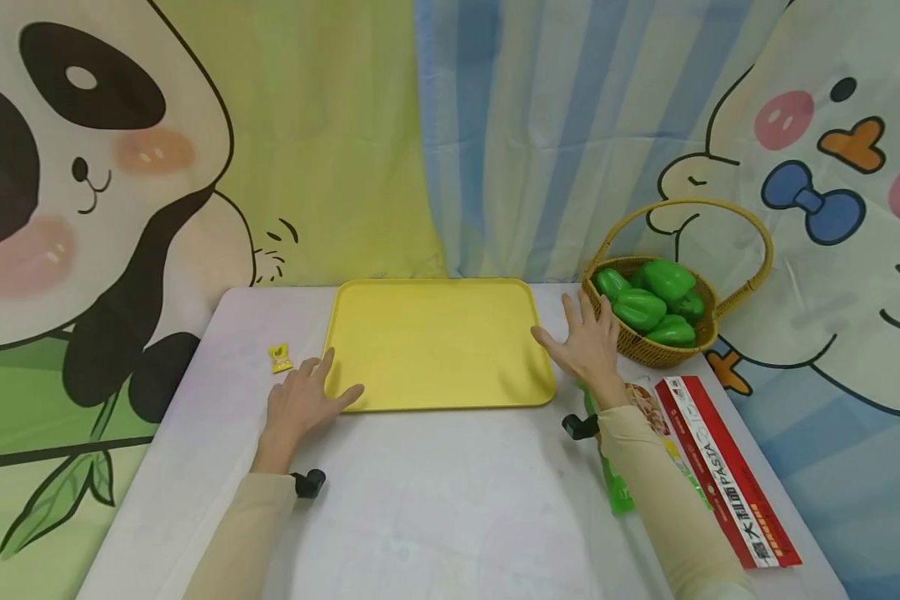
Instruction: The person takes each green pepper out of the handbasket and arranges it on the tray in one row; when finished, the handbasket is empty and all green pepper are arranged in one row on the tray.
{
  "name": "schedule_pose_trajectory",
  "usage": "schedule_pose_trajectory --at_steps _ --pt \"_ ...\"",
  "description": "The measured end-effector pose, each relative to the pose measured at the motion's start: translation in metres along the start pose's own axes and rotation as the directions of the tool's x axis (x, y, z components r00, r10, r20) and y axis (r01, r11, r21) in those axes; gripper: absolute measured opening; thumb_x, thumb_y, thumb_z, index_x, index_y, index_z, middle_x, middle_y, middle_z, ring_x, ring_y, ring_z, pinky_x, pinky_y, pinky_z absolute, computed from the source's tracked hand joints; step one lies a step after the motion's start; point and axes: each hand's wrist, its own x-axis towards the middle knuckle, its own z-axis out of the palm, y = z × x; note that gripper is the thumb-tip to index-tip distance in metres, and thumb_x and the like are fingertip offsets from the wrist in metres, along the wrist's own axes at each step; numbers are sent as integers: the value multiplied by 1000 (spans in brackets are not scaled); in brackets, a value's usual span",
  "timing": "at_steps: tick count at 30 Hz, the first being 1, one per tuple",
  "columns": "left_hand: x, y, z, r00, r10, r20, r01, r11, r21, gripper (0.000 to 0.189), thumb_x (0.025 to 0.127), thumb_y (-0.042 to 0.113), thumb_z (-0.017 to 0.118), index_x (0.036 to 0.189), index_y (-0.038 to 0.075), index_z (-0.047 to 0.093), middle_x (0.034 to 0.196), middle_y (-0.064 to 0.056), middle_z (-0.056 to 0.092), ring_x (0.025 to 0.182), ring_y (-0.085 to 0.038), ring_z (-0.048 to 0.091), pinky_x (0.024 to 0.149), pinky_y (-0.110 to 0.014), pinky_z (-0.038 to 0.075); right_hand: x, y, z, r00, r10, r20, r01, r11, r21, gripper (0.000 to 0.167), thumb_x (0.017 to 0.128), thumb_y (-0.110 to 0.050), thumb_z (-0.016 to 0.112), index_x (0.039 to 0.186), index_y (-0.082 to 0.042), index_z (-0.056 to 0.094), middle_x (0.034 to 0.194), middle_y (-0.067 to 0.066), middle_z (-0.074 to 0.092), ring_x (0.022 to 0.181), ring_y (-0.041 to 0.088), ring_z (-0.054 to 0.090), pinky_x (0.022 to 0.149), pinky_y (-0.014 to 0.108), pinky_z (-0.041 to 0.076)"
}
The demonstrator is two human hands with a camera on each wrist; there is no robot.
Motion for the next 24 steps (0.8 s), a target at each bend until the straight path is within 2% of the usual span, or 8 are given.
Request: schedule_pose_trajectory --at_steps 5,10,18,24 --pt "-3 -4 3 998 -32 50 32 999 -17 114 80 91 40 161 13 23 135 -27 53 100 -38 61 60 -40 44 -1 0 -4 999 -23 -49 23 1000 -2 94 89 -73 51 158 -13 31 165 20 25 152 51 9 117 73 15" --pt "-7 -6 7 994 -56 95 59 998 -35 126 75 94 43 161 6 17 125 -25 52 84 -28 54 56 -33 36 0 6 -7 998 -14 -60 14 1000 0 95 88 -75 51 159 -15 30 164 20 26 151 52 12 115 74 16" --pt "-13 -9 10 994 -39 104 43 998 -35 134 70 94 52 158 -2 19 119 -23 51 87 -29 53 59 -34 38 10 21 -16 998 21 -63 -21 1000 -7 94 88 -74 52 158 -15 32 162 24 28 149 55 15 114 75 16" --pt "-12 -10 14 996 -13 91 15 1000 -24 132 69 90 59 156 -2 24 115 -21 51 85 -27 50 60 -34 37 17 46 -31 996 71 -60 -74 997 -35 96 88 -75 49 158 -12 30 161 26 27 148 57 14 113 76 16"
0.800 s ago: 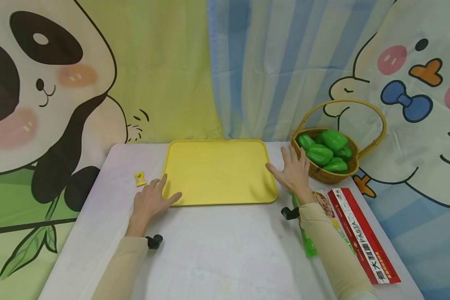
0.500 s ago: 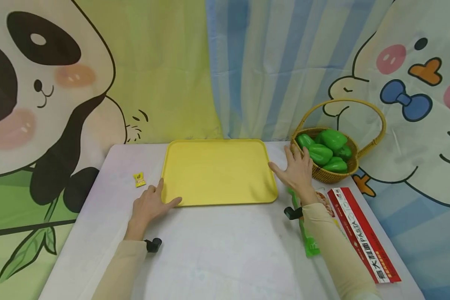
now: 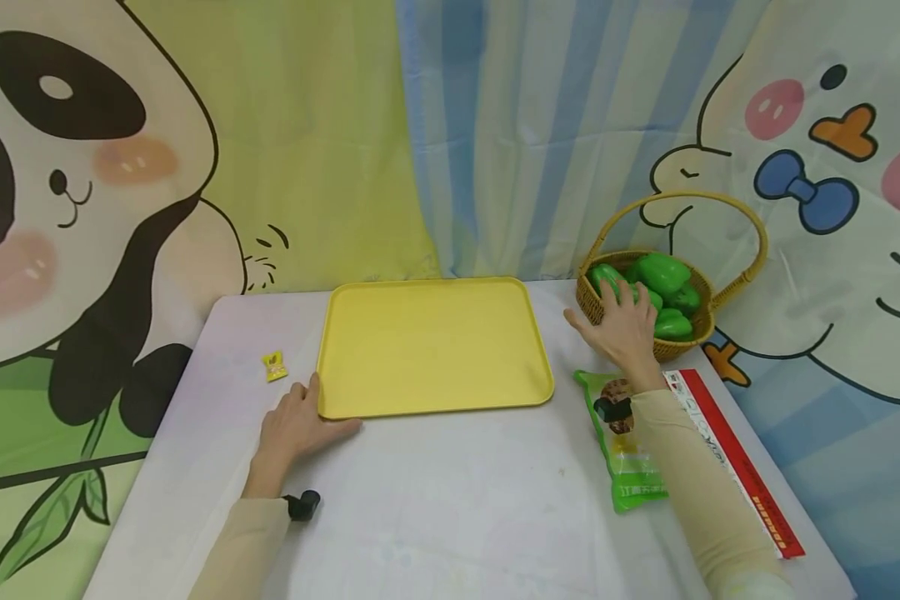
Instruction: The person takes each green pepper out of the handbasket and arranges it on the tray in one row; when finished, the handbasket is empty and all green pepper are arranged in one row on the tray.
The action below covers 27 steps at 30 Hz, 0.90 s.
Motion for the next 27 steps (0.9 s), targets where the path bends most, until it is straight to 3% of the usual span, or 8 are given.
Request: schedule_pose_trajectory --at_steps 8,14,18,27 --pt "0 0 5 1000 -3 -29 3 1000 2 128 72 87 60 157 -1 23 116 -22 51 90 -30 51 63 -40 39 12 42 -21 998 63 -23 -64 997 -45 98 89 -77 47 156 -8 31 159 30 27 145 61 16 108 79 16" --pt "1 1 6 1000 -15 -25 14 1000 -24 128 74 85 61 159 0 20 118 -23 50 93 -31 53 71 -53 43 16 68 -24 994 112 -3 -112 990 -87 101 88 -81 40 158 -8 28 158 33 23 144 61 15 108 78 18" --pt "1 1 3 1000 -15 -17 14 999 -41 127 74 84 62 159 -1 19 118 -24 50 96 -33 54 77 -63 43 15 76 -21 991 131 9 -130 987 -96 102 88 -81 40 158 -8 27 159 34 20 143 62 15 108 78 17" --pt "1 0 6 1000 -21 -3 21 999 -50 127 74 84 62 158 -2 19 121 -25 50 100 -36 55 80 -68 42 12 81 -22 988 153 16 -151 984 -98 101 88 -80 42 157 -7 29 156 36 23 142 62 18 107 78 20"
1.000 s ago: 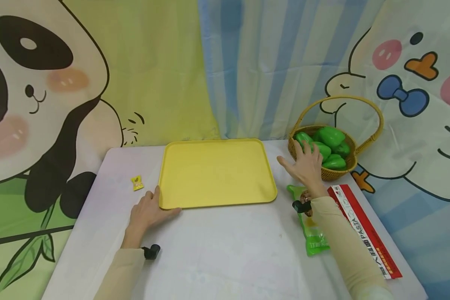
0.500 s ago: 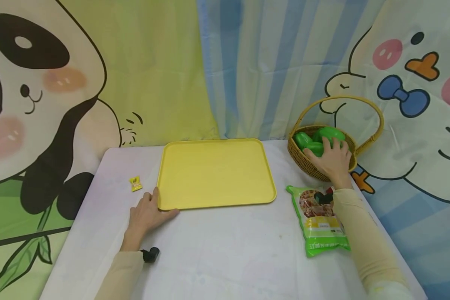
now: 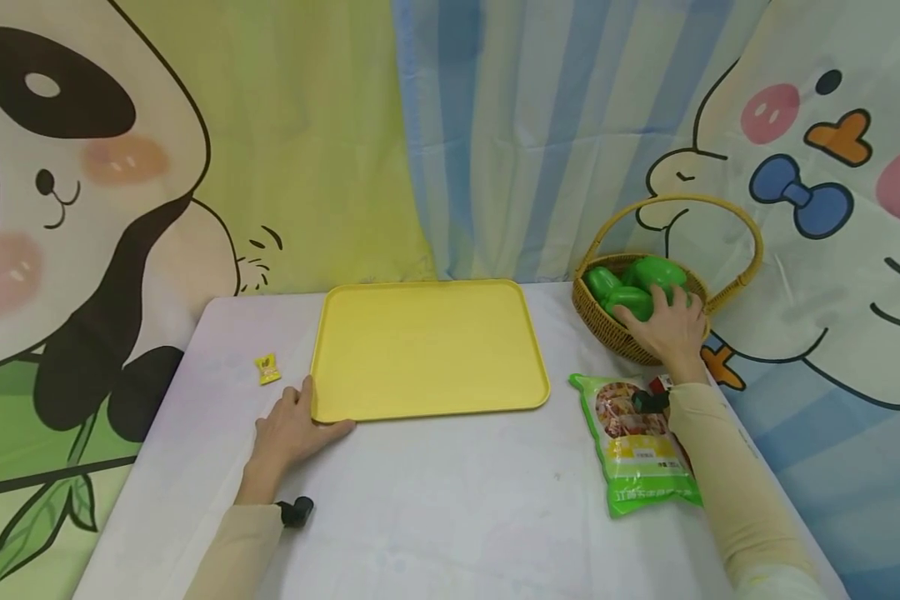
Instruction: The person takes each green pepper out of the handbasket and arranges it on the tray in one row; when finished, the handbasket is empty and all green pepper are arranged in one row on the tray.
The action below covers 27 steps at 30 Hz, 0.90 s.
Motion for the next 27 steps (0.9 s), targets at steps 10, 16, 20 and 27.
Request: schedule_pose_trajectory --at_steps 10,16,20,27 --pt "1 -4 2 1000 -4 -3 4 1000 13 129 74 84 62 158 -3 18 122 -26 50 101 -37 55 82 -73 41 3 10 -1 1000 -5 -2 5 1000 4 99 91 -77 42 157 -5 27 155 40 21 139 65 19 110 77 18" --pt "1 -2 1 1000 -8 11 8 1000 8 129 74 86 60 158 -3 17 122 -26 49 102 -37 55 84 -74 41 4 11 3 1000 0 3 0 1000 2 100 90 -76 46 157 -5 28 155 40 20 139 64 19 109 77 19" --pt "0 -1 0 1000 -11 16 11 1000 8 129 74 86 60 158 -3 18 123 -26 49 102 -37 55 83 -74 41 5 11 7 1000 6 7 -6 1000 -16 97 90 -75 47 156 -6 30 156 39 19 140 63 18 109 77 18" --pt "1 0 0 1000 -13 21 13 1000 11 130 74 86 60 158 -3 17 124 -26 49 103 -37 55 84 -73 41 7 13 12 1000 10 3 -10 1000 -5 88 92 -70 50 151 -6 39 159 37 13 138 64 18 106 79 18"
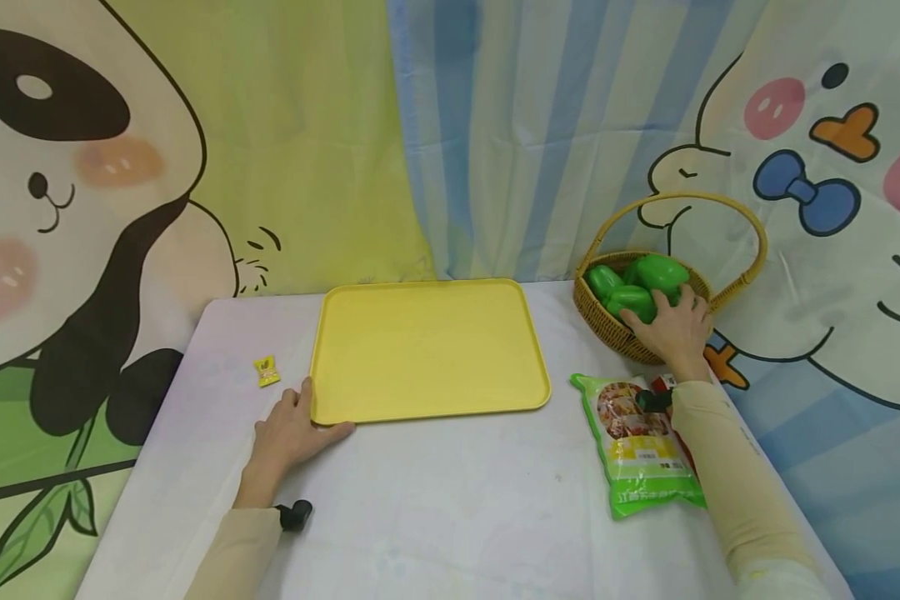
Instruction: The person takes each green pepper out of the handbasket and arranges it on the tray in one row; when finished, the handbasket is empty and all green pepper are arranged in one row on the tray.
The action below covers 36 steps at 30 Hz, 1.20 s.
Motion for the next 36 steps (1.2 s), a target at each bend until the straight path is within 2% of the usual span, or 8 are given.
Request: schedule_pose_trajectory --at_steps 5,10,18,27,36 --pt "1 -1 1 1000 2 -1 -2 1000 3 130 74 87 59 159 -2 17 124 -26 49 102 -36 56 83 -73 42 0 -1 3 1000 5 -4 -5 1000 26 85 94 -65 52 151 -3 39 154 42 13 135 67 19 102 78 23" --pt "1 0 0 1000 -1 3 1 1000 3 129 74 86 60 159 -2 16 123 -25 49 101 -36 56 84 -74 41 1 -3 4 1000 13 2 -13 1000 8 86 95 -65 51 153 -3 36 144 50 23 130 69 23 99 77 27" --pt "1 1 -2 1000 -1 2 1 1000 1 128 75 83 62 159 -2 16 120 -24 49 96 -33 54 79 -67 43 0 -6 5 1000 -10 11 10 1000 5 83 97 -62 50 151 -1 35 140 43 44 123 66 34 98 76 30" --pt "1 0 0 1000 -2 7 2 1000 2 128 75 84 61 159 -2 16 120 -24 49 97 -33 54 78 -64 43 1 -5 7 1000 -16 13 16 1000 12 81 99 -58 49 151 2 34 141 43 42 125 66 33 99 75 30" --pt "0 0 -1 1000 -1 2 1 1000 -1 128 75 83 62 159 -2 16 119 -24 49 97 -33 54 78 -65 42 0 -4 8 999 -29 -19 30 997 67 68 103 -46 50 151 0 37 140 42 43 124 65 34 98 76 30"
